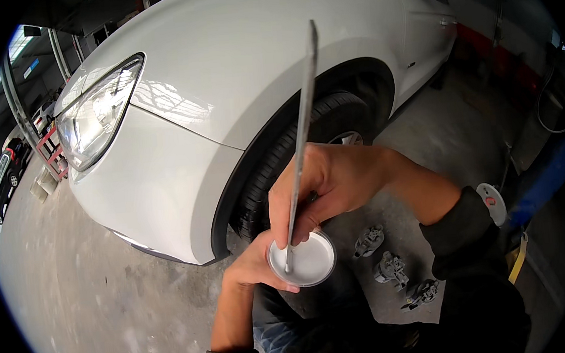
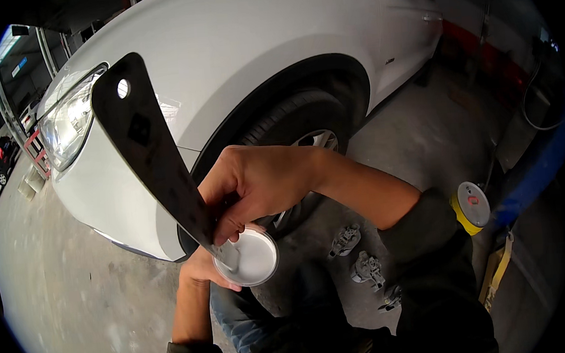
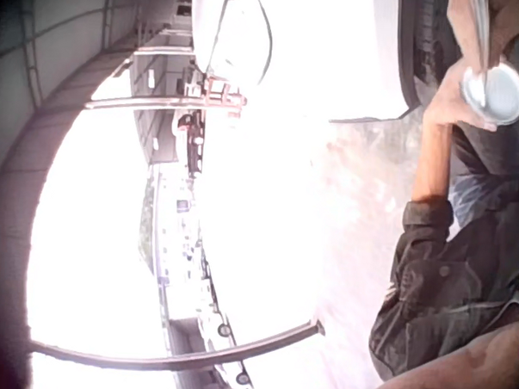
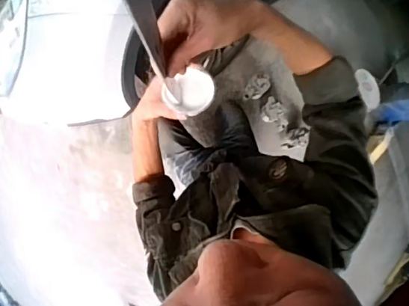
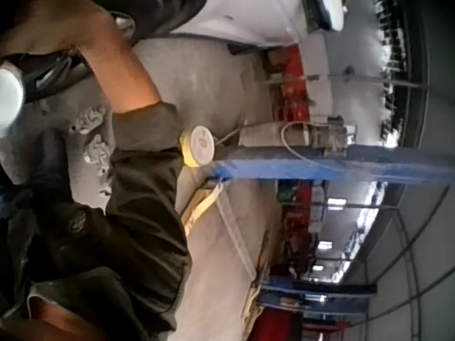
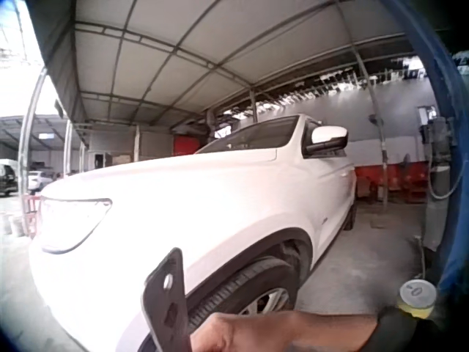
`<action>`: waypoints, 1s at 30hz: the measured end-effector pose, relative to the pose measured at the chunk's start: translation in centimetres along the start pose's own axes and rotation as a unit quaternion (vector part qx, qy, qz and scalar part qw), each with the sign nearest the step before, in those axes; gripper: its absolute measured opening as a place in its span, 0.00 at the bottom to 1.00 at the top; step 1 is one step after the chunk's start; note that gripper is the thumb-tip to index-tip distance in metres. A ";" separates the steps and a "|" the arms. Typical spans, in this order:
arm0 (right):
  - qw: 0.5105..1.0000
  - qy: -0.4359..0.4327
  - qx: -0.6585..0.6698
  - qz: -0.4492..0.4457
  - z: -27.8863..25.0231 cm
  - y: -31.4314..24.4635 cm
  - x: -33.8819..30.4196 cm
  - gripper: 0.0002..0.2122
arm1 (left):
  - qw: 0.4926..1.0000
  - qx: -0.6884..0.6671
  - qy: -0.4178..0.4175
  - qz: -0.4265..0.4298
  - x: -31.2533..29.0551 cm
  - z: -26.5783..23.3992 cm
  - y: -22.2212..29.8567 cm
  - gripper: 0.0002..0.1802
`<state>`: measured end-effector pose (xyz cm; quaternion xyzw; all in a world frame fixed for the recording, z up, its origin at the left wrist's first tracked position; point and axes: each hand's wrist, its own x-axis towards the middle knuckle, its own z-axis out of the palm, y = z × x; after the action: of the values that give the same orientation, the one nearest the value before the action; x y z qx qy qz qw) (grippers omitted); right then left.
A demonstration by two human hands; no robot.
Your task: The person repeatedly dips a metal ruler into a small cup of white paint and applies the paint to the front fender of a white car. The person uses the ruler as a brush to spread the paint in vertical strokes along the car's body panel.
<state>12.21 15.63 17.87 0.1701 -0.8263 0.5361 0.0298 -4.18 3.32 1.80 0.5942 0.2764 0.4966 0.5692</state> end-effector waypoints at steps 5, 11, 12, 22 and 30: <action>0.983 0.101 -0.154 0.008 1.1 3.0 -0.6 0.06 | 0.999 -0.015 0.031 -0.019 -1.6 0.7 0.3 0.53; 0.927 0.246 -0.277 0.054 2.0 4.3 -3.8 0.07 | 0.976 0.027 0.215 0.015 -1.9 1.9 -0.7 0.46; 0.917 0.255 -0.297 0.074 2.2 4.1 -4.1 0.07 | 0.968 0.027 0.247 0.022 -1.7 2.1 -1.2 0.45; 0.887 0.449 -0.065 0.088 5.5 5.1 -3.2 0.07 | 0.889 0.137 0.432 0.070 0.1 4.9 -5.4 0.45; 0.912 0.383 0.023 0.148 5.2 7.0 -4.2 0.05 | 0.896 0.142 0.417 0.063 -0.5 5.4 -5.8 0.46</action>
<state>14.69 14.63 8.59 -0.1718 -0.7549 0.5771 0.2600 1.87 1.81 -3.06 0.4233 0.5181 0.6889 0.2790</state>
